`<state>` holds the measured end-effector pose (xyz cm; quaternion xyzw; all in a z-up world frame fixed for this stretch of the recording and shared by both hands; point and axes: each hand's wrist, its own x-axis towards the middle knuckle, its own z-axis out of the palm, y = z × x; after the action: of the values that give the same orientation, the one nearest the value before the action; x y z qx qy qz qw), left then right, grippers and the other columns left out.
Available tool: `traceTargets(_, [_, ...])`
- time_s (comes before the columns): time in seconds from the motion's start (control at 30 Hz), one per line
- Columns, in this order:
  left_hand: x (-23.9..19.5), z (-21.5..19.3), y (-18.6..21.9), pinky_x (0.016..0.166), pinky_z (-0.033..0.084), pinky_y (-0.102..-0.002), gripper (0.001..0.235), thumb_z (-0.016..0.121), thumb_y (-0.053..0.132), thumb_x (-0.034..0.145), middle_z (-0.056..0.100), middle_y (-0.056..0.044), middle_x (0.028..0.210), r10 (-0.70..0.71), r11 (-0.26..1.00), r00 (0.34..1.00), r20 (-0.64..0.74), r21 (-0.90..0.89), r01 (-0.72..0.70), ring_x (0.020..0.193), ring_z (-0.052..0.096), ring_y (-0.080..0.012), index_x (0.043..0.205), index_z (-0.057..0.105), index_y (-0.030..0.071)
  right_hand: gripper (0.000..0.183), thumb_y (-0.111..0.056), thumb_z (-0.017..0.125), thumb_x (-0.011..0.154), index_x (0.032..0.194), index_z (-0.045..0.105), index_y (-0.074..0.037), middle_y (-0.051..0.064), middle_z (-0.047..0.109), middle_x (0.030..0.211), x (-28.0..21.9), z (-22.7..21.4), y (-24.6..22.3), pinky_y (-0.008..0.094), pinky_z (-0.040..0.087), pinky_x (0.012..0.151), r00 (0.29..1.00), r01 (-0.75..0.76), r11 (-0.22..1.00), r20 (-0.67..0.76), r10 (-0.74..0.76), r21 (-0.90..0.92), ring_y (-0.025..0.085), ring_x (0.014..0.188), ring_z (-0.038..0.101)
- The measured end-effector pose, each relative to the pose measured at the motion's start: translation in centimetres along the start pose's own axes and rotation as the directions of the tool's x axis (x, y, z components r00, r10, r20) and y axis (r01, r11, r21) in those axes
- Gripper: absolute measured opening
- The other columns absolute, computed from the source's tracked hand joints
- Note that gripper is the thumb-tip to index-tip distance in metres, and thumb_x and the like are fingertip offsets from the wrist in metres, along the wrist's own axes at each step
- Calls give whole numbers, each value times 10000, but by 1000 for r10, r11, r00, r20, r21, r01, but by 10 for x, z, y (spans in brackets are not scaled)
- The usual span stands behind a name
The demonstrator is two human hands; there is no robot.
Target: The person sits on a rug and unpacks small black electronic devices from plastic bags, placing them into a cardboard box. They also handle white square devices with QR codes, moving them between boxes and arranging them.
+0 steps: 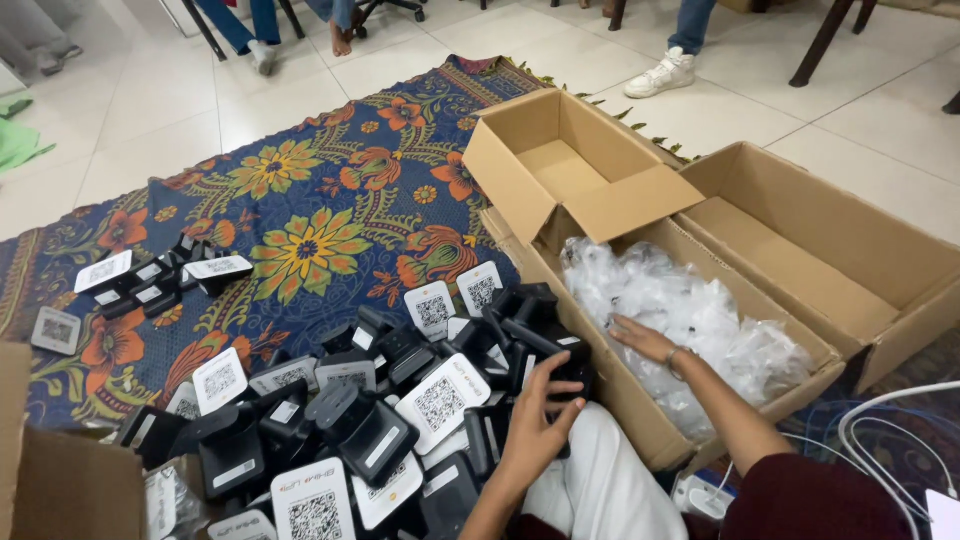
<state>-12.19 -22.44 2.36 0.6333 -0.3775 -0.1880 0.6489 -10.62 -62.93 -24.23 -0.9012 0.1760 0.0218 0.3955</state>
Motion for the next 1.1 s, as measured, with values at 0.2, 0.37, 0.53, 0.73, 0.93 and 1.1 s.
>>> traceTargets(0.2, [54,48,-40,985,486,-429,628,692,98,924,511,-183,1492,14,930,993,119,364,-56,1317,577,-331,1494,430,73,625,-375,489,976,1563,408,-176,58,355,1669,8,65,23,444,302,1198,982,110,844,-75,-174,-524,273,1513,352])
traceTargets(0.37, [140,98,-153,1191,278,-552,736,678,305,939,337,-329,1557,67,637,973,220,742,-212,1429,358,-499,1550,349,61,772,-381,590,891,1578,302,-179,73,248,1658,-27,33,-62,555,223,1175,999,43,810,2,-52,-585,316,1489,251])
traceTargets(0.53, [202,121,-186,1155,198,-652,718,578,454,949,204,-328,1611,-176,430,959,223,894,-129,1434,249,-557,1590,327,253,677,-420,507,980,1594,326,-201,115,288,1658,-29,36,-75,635,171,1209,990,-8,770,104,97,-638,354,1507,259])
traceTargets(0.73, [235,130,-270,1190,39,-696,499,501,430,1016,301,-293,1604,-371,96,918,137,989,-109,1487,263,-504,1498,488,301,675,-417,531,979,1565,343,-138,159,286,1636,-13,46,-51,624,131,1208,999,34,825,49,-8,-565,372,1526,179])
traceTargets(0.93, [244,129,-227,1182,97,-695,407,465,434,1013,467,-255,1499,-374,234,927,30,970,63,1445,350,-479,1337,650,272,503,-327,598,928,1389,558,-129,161,513,1463,-41,-10,-111,615,269,1139,997,49,852,80,-8,-520,341,1383,405])
traceTargets(1.1, [248,121,-220,1156,207,-691,445,405,457,1087,636,-197,1332,-314,408,947,-69,891,200,1369,468,-451,1224,725,178,166,-242,740,871,1020,784,-186,48,769,1076,-59,-48,-110,466,486,1058,852,-87,949,-517,-87,-303,262,1068,672])
